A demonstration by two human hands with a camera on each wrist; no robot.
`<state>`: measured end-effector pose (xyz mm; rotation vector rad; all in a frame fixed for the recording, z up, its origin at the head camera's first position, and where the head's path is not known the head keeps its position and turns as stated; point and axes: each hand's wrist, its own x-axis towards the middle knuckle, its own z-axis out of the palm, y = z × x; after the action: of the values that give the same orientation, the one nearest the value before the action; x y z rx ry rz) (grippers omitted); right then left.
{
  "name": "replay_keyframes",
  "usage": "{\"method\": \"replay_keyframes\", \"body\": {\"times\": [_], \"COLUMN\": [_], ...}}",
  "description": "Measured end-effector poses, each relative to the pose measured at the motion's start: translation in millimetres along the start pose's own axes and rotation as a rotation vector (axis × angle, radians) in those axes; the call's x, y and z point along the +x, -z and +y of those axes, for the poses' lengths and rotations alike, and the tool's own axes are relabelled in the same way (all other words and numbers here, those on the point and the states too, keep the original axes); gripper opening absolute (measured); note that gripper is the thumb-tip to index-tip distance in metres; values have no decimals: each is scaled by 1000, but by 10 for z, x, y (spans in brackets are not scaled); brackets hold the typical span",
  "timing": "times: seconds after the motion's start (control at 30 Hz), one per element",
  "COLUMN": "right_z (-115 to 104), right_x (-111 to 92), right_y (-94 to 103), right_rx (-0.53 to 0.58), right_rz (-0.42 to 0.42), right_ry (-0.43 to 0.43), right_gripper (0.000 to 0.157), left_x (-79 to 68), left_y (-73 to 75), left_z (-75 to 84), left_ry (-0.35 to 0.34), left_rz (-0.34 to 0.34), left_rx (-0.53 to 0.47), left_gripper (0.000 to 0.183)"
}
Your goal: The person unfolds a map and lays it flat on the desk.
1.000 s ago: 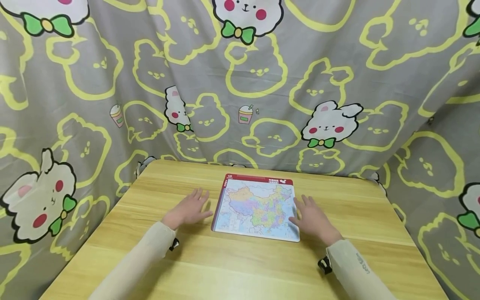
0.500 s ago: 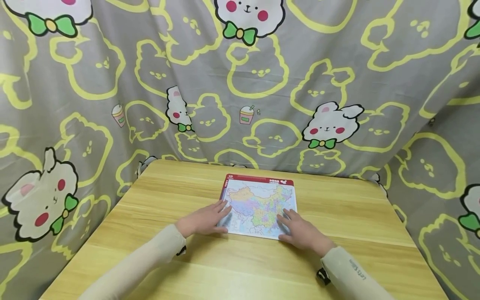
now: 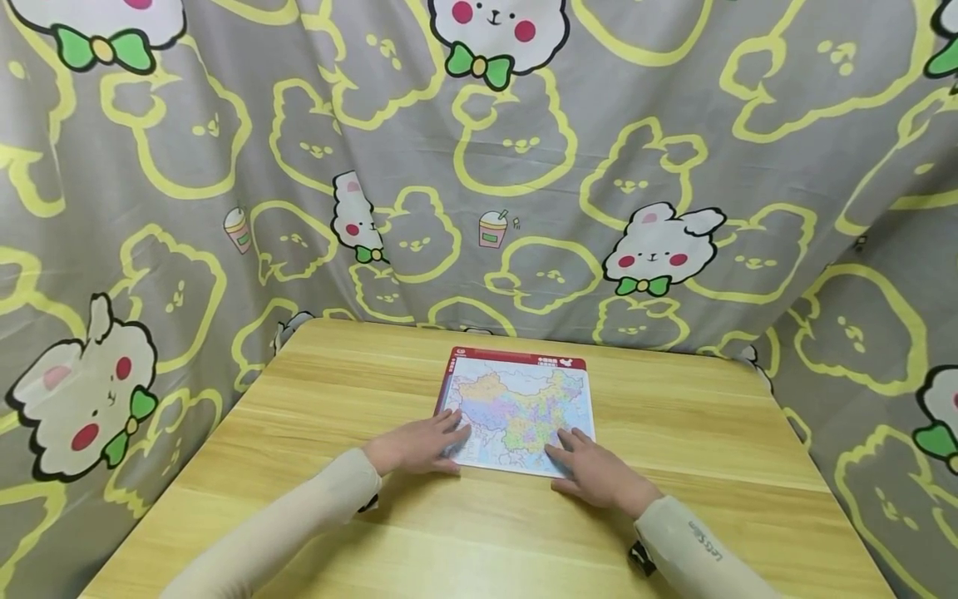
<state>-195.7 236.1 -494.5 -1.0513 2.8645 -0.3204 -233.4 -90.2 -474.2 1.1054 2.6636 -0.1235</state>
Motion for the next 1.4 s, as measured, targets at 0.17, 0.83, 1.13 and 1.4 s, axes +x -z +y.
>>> {"method": "replay_keyframes", "body": {"times": [0.17, 0.83, 1.13, 1.4], "right_z": [-6, -13, 13, 38], "right_x": [0, 17, 24, 32], "right_y": [0, 28, 39, 51], "right_rx": [-15, -21, -14, -18], "right_rz": [28, 5, 8, 13], "right_ry": [33, 15, 20, 24], "right_gripper": [49, 43, 43, 43], "left_x": [10, 57, 37, -2], "left_y": [-29, -83, -94, -70], "left_z": [2, -57, -48, -14], "left_ry": [16, 0, -6, -23], "left_rz": [-19, -21, -24, -19], "left_rx": [-14, 51, 81, 88], "left_gripper": [69, 61, 60, 59]}}
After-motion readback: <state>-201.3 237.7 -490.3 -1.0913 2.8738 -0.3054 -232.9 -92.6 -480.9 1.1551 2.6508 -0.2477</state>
